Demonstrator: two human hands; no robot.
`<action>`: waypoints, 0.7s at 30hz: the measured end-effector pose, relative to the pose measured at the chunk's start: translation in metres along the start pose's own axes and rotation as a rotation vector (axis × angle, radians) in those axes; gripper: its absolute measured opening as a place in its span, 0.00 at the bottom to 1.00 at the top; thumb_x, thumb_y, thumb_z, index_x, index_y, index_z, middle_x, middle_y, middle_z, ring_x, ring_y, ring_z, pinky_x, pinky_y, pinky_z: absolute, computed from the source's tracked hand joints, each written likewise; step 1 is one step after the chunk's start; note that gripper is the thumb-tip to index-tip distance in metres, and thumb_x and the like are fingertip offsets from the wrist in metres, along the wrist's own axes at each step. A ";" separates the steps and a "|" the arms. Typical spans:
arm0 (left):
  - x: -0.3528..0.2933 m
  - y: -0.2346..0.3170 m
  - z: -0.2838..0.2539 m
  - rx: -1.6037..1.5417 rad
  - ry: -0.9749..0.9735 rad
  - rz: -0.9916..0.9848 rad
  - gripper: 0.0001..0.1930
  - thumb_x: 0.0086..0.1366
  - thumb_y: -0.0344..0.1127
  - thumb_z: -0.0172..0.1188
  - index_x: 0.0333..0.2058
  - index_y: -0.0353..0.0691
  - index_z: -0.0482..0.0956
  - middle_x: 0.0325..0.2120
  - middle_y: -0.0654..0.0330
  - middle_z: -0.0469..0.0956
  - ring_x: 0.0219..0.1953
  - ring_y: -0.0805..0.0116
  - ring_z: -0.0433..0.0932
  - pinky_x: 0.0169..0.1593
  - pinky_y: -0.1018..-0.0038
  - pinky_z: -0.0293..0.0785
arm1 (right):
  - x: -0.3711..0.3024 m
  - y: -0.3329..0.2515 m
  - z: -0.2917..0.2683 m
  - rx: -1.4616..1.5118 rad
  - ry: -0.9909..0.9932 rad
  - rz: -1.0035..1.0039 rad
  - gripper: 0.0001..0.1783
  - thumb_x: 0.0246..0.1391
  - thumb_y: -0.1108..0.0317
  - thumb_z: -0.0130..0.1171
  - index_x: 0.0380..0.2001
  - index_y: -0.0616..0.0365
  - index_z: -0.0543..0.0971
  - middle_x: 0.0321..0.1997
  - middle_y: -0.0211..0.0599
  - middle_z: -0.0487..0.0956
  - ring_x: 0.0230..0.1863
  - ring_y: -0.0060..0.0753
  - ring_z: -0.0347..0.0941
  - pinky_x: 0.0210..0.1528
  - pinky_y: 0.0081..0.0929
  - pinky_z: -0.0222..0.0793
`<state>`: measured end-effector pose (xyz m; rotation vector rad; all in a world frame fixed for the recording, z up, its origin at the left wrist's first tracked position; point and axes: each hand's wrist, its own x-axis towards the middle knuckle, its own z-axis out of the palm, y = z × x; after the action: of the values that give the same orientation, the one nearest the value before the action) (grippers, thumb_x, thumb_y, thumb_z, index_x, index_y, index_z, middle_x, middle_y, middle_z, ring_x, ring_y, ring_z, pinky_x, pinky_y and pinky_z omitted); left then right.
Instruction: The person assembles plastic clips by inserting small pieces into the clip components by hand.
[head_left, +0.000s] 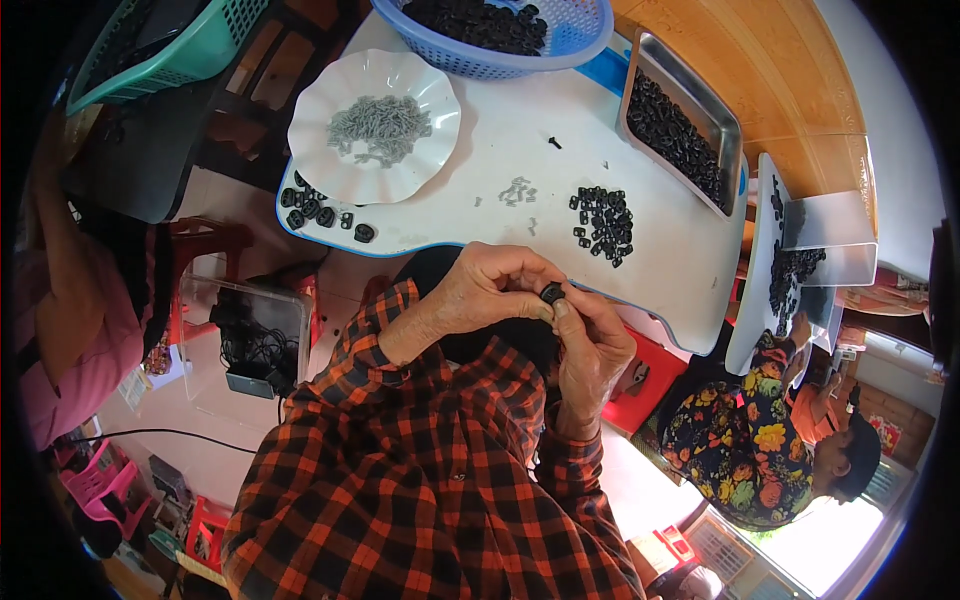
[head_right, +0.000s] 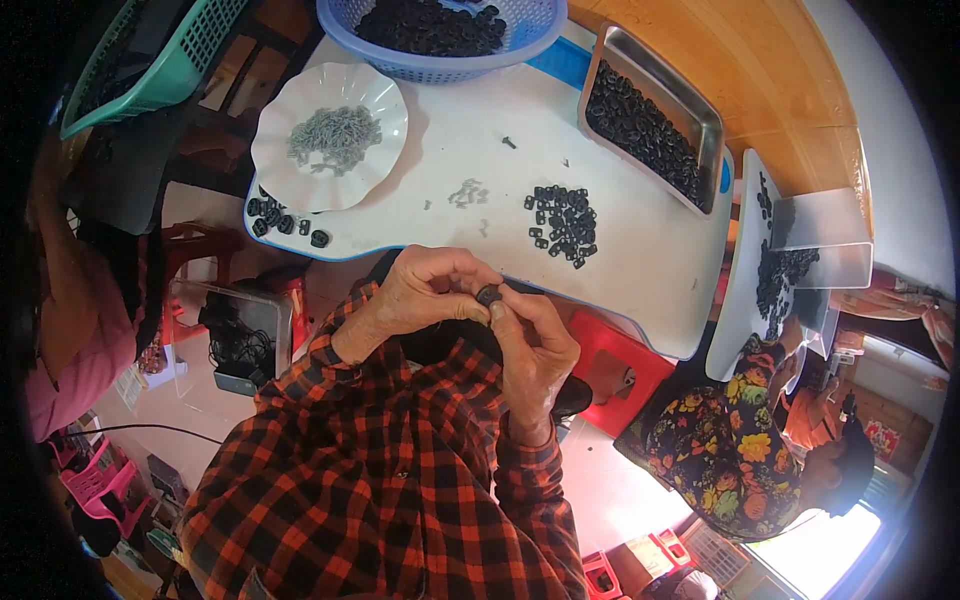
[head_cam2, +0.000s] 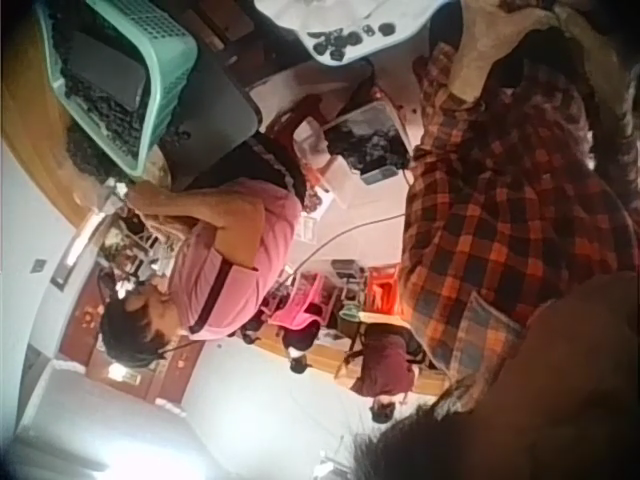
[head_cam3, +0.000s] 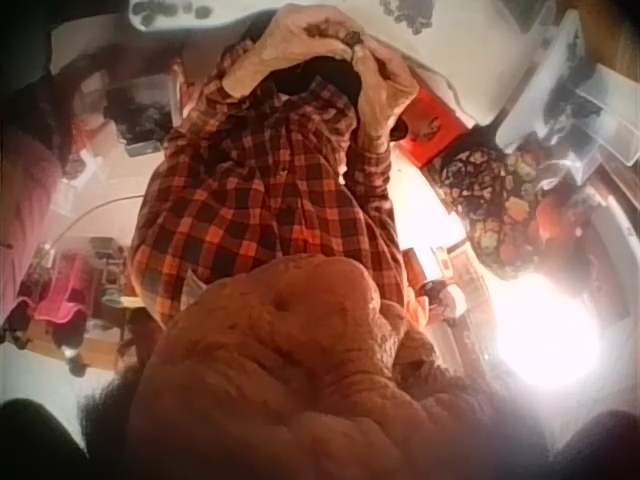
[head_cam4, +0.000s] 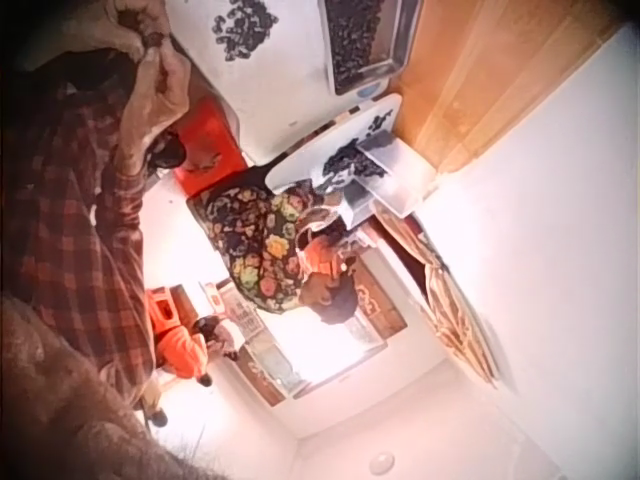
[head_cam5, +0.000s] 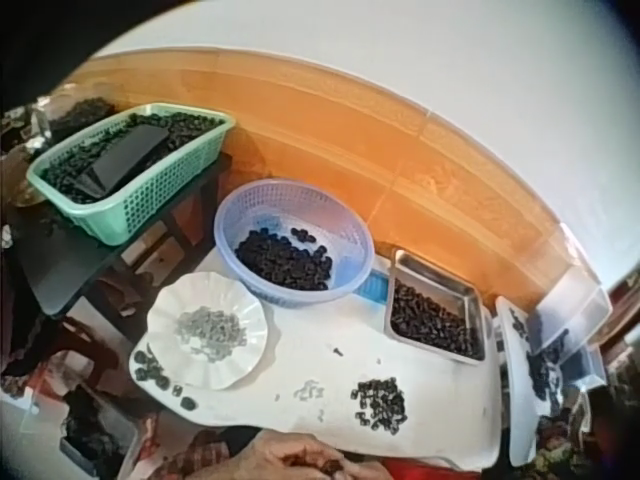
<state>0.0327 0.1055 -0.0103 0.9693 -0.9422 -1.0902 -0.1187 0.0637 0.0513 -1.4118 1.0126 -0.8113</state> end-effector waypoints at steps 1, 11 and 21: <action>0.000 0.000 0.000 -0.028 0.012 0.002 0.15 0.51 0.32 0.72 0.37 0.37 0.81 0.25 0.67 0.78 0.26 0.84 0.73 0.29 0.85 0.68 | 0.000 -0.001 0.001 0.013 0.011 0.017 0.09 0.52 0.82 0.58 0.38 0.64 0.81 0.31 0.30 0.77 0.33 0.15 0.70 0.36 0.12 0.64; -0.001 0.005 0.000 -0.167 -0.016 -0.023 0.14 0.51 0.24 0.70 0.38 0.32 0.80 0.29 0.61 0.80 0.33 0.77 0.79 0.36 0.81 0.76 | 0.008 0.002 -0.010 0.254 -0.117 0.176 0.07 0.52 0.77 0.61 0.35 0.66 0.80 0.29 0.33 0.78 0.27 0.18 0.68 0.32 0.15 0.64; -0.002 0.011 -0.005 -0.217 -0.094 -0.138 0.14 0.54 0.26 0.68 0.40 0.30 0.79 0.29 0.60 0.81 0.32 0.79 0.79 0.36 0.82 0.76 | 0.018 0.018 -0.020 0.375 -0.259 0.230 0.05 0.48 0.79 0.64 0.30 0.65 0.79 0.28 0.32 0.78 0.26 0.18 0.68 0.31 0.15 0.64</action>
<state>0.0405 0.1099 -0.0015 0.8188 -0.8218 -1.3355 -0.1324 0.0400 0.0337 -1.0263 0.7588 -0.5934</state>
